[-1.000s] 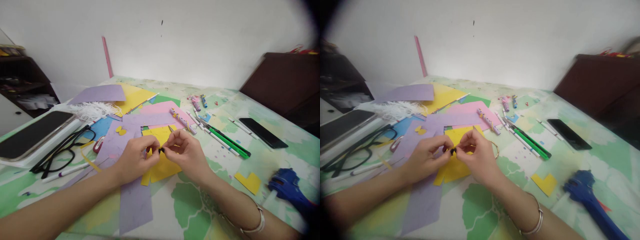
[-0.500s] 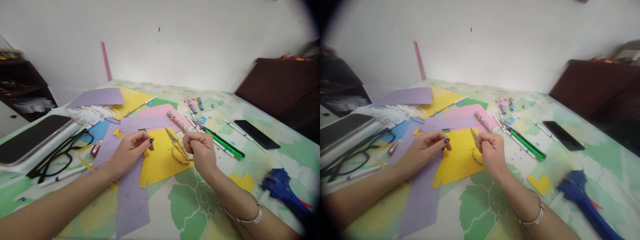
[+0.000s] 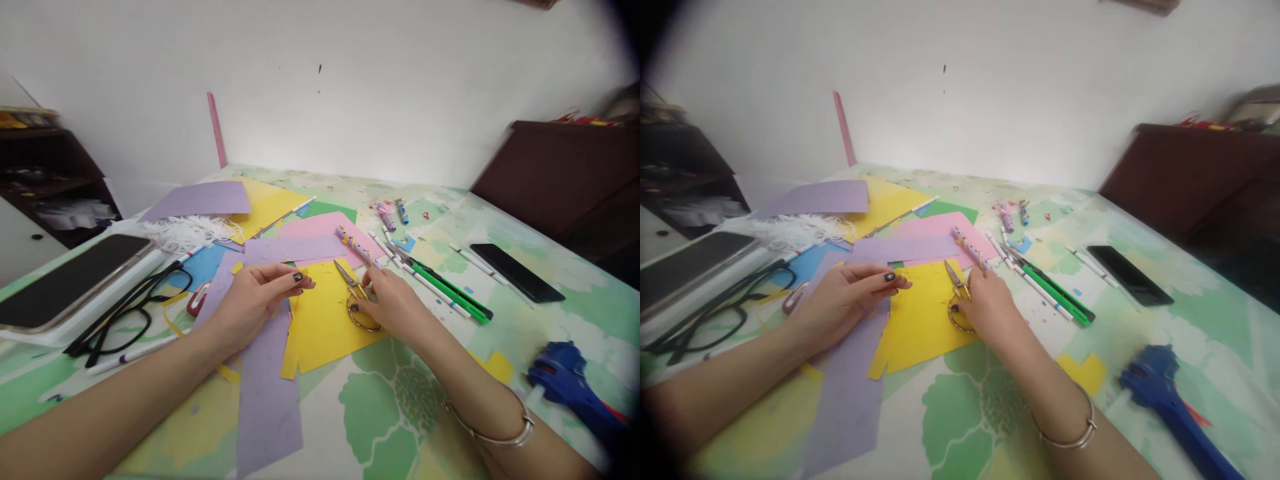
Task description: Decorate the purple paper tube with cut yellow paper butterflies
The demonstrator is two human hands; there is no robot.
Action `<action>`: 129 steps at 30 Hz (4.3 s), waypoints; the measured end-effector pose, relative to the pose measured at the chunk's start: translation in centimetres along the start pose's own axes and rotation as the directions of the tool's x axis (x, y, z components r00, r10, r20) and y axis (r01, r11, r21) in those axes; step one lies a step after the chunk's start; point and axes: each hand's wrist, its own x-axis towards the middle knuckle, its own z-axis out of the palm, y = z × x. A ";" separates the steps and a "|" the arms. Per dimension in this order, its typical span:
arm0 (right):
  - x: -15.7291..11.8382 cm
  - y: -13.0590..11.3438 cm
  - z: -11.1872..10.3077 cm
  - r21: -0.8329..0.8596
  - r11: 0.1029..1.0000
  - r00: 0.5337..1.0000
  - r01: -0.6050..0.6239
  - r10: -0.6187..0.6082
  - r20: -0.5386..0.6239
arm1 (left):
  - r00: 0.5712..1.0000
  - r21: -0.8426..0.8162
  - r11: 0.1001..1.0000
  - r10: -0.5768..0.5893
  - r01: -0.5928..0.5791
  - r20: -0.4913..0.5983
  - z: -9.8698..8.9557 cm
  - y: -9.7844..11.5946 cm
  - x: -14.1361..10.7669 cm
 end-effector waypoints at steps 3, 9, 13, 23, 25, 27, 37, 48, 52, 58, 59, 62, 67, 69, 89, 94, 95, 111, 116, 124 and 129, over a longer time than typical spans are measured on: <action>0.1 0.4 0.0 -0.019 1.000 0.999 -0.023 0.023 0.026 | 1.000 -0.092 0.996 -0.013 0.012 -0.011 0.1 0.1 0.0; 0.1 0.9 -0.6 0.000 0.998 0.998 -0.056 0.056 0.036 | 0.999 -0.199 0.979 -0.037 0.036 0.000 0.1 0.2 0.1; 0.0 0.7 -1.0 0.300 0.951 0.997 -0.079 0.073 0.029 | 0.997 -0.256 0.964 -0.076 0.074 0.001 0.1 0.1 -0.1; -2.0 -3.6 0.4 0.945 0.325 0.999 0.045 -0.009 -0.044 | 0.991 -0.116 0.987 -0.099 0.108 0.085 1.2 0.0 -0.8; -2.3 -3.9 0.6 0.960 0.273 0.998 0.054 -0.032 -0.047 | 0.992 -0.046 0.996 -0.077 0.081 0.098 1.3 -0.2 -0.9; -2.6 -4.0 0.8 0.964 0.255 0.997 0.074 -0.033 -0.068 | 0.994 0.023 0.999 -0.052 0.049 0.101 1.4 -0.4 -0.9; -2.3 -3.8 1.1 0.961 0.264 0.994 0.088 0.037 -0.101 | 0.994 0.113 0.993 -0.045 0.033 0.103 1.5 -0.7 -1.0; -1.4 -1.7 -1.0 0.940 0.139 0.927 0.310 0.177 -0.332 | 0.995 -0.001 0.997 -0.079 0.079 0.057 1.5 -0.3 -0.7; -1.6 -2.1 -0.5 0.913 0.273 0.923 0.302 0.158 -0.352 | 0.992 -0.091 0.991 -0.090 0.098 0.088 1.6 -0.3 -0.8; -2.4 -3.6 1.3 0.933 0.337 0.991 0.127 -0.007 -0.133 | 0.990 -0.156 0.982 -0.087 0.104 0.111 1.6 -0.2 -0.9; -2.5 -3.7 1.3 0.931 0.341 0.991 0.131 -0.016 -0.133 | 0.990 -0.144 0.985 -0.083 0.099 0.114 1.6 -0.2 -0.9; -2.6 -3.8 1.3 0.922 0.358 0.988 0.150 -0.028 -0.150 | 0.989 -0.078 0.994 -0.067 0.078 0.131 1.6 -0.4 -0.9; -2.5 -3.9 1.4 0.935 0.322 0.989 0.146 -0.058 -0.134 | 0.988 0.026 0.999 -0.040 0.036 0.150 1.5 -0.7 -0.9; -2.5 -3.8 1.4 0.943 0.302 0.990 0.137 -0.064 -0.123 | 0.989 0.101 0.995 -0.015 0.001 0.144 1.5 -0.7 -1.0; -2.1 -3.0 1.4 0.851 0.502 0.981 0.154 -0.183 -0.070 | 0.979 0.475 0.872 0.027 -0.123 0.203 1.3 -0.3 -1.7; -2.7 -2.9 1.2 0.679 0.681 0.961 0.275 -0.173 -0.216 | 0.994 0.180 0.983 0.027 -0.046 0.107 1.4 0.3 -1.4; -2.9 -3.0 1.2 0.611 0.728 0.948 0.310 -0.186 -0.258 | 0.995 0.127 0.991 0.033 -0.045 0.090 1.4 0.3 -1.4; -4.0 -4.1 2.5 0.336 0.859 0.915 0.387 -0.313 -0.252 | 0.985 -0.277 0.959 0.105 -0.063 0.139 1.9 0.4 -1.8; -3.9 -4.0 2.5 0.333 0.875 0.930 0.352 -0.288 -0.227 | 0.985 -0.291 0.955 0.100 -0.056 0.138 1.9 0.3 -1.7; -3.7 -4.1 2.6 0.318 0.890 0.938 0.327 -0.266 -0.220 | 0.988 -0.286 0.957 0.091 -0.051 0.127 2.0 0.3 -1.6; -3.7 -4.0 2.7 0.314 0.889 0.937 0.332 -0.272 -0.221 | 0.987 -0.280 0.959 0.093 -0.053 0.133 1.9 0.3 -1.7</action>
